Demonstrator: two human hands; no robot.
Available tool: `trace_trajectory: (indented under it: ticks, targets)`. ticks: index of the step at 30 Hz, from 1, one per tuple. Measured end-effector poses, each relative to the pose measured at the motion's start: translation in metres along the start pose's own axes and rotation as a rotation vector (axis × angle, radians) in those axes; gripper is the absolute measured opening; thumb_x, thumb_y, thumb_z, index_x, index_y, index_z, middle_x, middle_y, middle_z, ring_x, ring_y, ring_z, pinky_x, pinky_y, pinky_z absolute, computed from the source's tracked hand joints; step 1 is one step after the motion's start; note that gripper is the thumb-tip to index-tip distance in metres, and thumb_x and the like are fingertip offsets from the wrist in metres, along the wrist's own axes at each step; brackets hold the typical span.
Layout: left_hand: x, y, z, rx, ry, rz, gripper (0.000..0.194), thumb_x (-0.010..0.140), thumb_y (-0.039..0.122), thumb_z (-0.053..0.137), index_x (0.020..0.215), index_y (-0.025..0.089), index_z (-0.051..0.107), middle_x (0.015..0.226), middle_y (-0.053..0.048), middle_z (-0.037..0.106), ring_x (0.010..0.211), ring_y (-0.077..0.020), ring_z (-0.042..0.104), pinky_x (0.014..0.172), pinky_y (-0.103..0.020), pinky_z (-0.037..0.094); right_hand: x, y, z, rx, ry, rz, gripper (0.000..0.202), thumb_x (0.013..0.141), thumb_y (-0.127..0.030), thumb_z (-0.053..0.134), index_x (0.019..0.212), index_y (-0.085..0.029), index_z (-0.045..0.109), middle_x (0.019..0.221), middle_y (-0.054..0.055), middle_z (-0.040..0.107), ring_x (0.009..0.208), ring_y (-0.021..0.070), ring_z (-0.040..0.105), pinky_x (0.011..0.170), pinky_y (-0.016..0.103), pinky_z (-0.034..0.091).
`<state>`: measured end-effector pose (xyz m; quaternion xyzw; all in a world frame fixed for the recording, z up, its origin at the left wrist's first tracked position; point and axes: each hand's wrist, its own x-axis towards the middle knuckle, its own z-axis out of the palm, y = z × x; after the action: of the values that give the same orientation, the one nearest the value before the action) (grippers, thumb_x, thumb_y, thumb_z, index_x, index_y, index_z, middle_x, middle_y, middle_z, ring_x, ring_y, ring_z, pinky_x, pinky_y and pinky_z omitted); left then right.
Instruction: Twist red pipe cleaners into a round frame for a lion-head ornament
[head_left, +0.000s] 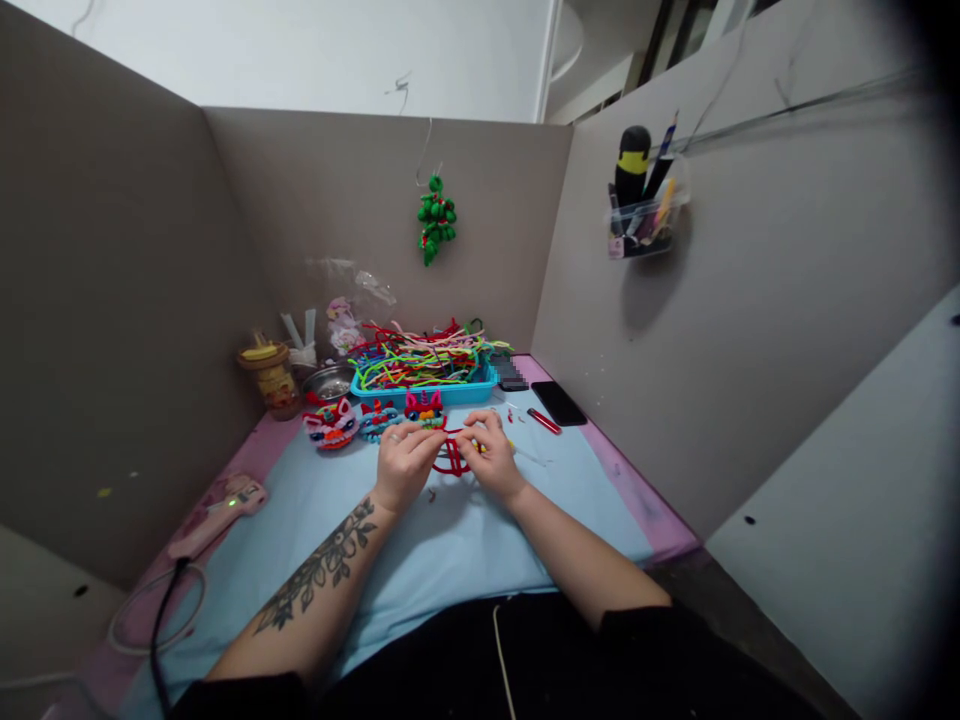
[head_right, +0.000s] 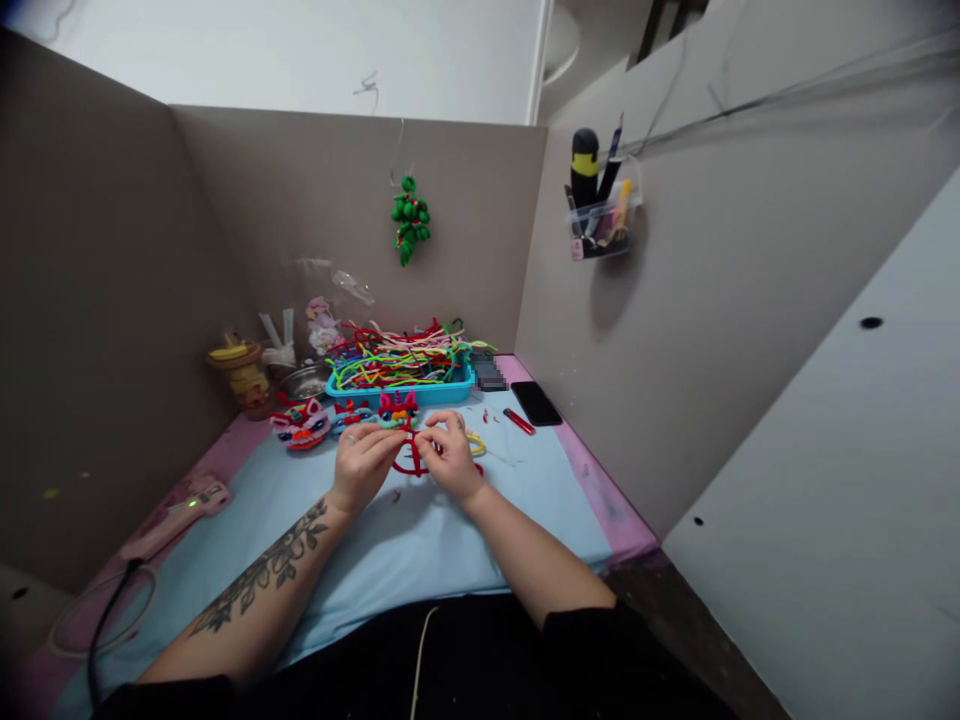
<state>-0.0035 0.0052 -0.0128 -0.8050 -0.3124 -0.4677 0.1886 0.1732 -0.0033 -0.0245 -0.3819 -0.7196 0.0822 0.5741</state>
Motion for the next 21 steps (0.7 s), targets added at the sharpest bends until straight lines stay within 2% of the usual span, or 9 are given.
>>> trace_trajectory:
  ticks: [4, 7, 11, 14, 17, 21]
  targets:
    - [0.001, 0.003, 0.003, -0.051, -0.01, -0.091, 0.008, 0.082, 0.021, 0.058, 0.086, 0.024, 0.065, 0.077, 0.0, 0.07, 0.078, -0.0169, 0.059, 0.08, -0.035, 0.037, 0.001, 0.003, -0.002, -0.04, 0.004, -0.019, 0.014, 0.083, -0.024, 0.052, 0.077, -0.021, 0.064, 0.098, 0.006, 0.049, 0.099, 0.0204, 0.048, 0.09, 0.039, 0.038]
    - [0.003, 0.005, 0.007, -0.143, -0.095, -0.23, 0.004, 0.081, 0.023, 0.058, 0.083, 0.021, 0.061, 0.078, -0.002, 0.068, 0.079, -0.0179, 0.058, 0.08, -0.036, 0.037, 0.004, 0.007, -0.006, -0.1, 0.017, -0.028, 0.014, 0.082, -0.022, 0.052, 0.076, -0.02, 0.064, 0.098, 0.006, 0.049, 0.099, 0.0208, 0.047, 0.091, 0.04, 0.036]
    - [0.005, 0.004, 0.011, -0.515, -0.274, -0.422, 0.009, 0.08, 0.022, 0.055, 0.088, 0.019, 0.051, 0.083, -0.003, 0.062, 0.078, -0.0161, 0.058, 0.074, -0.032, 0.043, 0.006, 0.012, -0.009, -0.139, -0.003, -0.051, 0.014, 0.081, -0.019, 0.052, 0.075, -0.021, 0.064, 0.099, 0.006, 0.048, 0.1, 0.0219, 0.045, 0.092, 0.041, 0.034]
    - [0.007, 0.003, 0.009, -0.815, -0.354, -0.536, 0.014, 0.082, 0.022, 0.051, 0.094, 0.019, 0.044, 0.082, -0.002, 0.059, 0.076, -0.0137, 0.059, 0.071, -0.029, 0.046, 0.006, 0.014, -0.009, -0.148, -0.019, -0.054, 0.013, 0.081, -0.019, 0.053, 0.075, -0.021, 0.065, 0.1, 0.006, 0.047, 0.101, 0.0226, 0.045, 0.093, 0.042, 0.033]
    - [0.009, 0.003, 0.004, -0.932, -0.407, -0.574, 0.028, 0.078, 0.02, 0.056, 0.101, 0.019, 0.041, 0.081, -0.001, 0.06, 0.079, -0.0137, 0.058, 0.076, -0.031, 0.046, 0.006, 0.015, -0.009, -0.148, -0.02, -0.039, 0.015, 0.081, -0.019, 0.052, 0.076, -0.021, 0.065, 0.1, 0.006, 0.047, 0.101, 0.0226, 0.044, 0.093, 0.042, 0.033]
    - [0.011, 0.004, 0.001, -0.923, -0.405, -0.583, 0.039, 0.068, 0.009, 0.058, 0.101, 0.019, 0.041, 0.083, 0.0, 0.06, 0.081, -0.0134, 0.057, 0.078, -0.031, 0.045, 0.006, 0.014, -0.008, -0.148, -0.006, -0.034, 0.014, 0.082, -0.02, 0.052, 0.075, -0.021, 0.065, 0.1, 0.006, 0.047, 0.101, 0.0218, 0.045, 0.092, 0.04, 0.033]
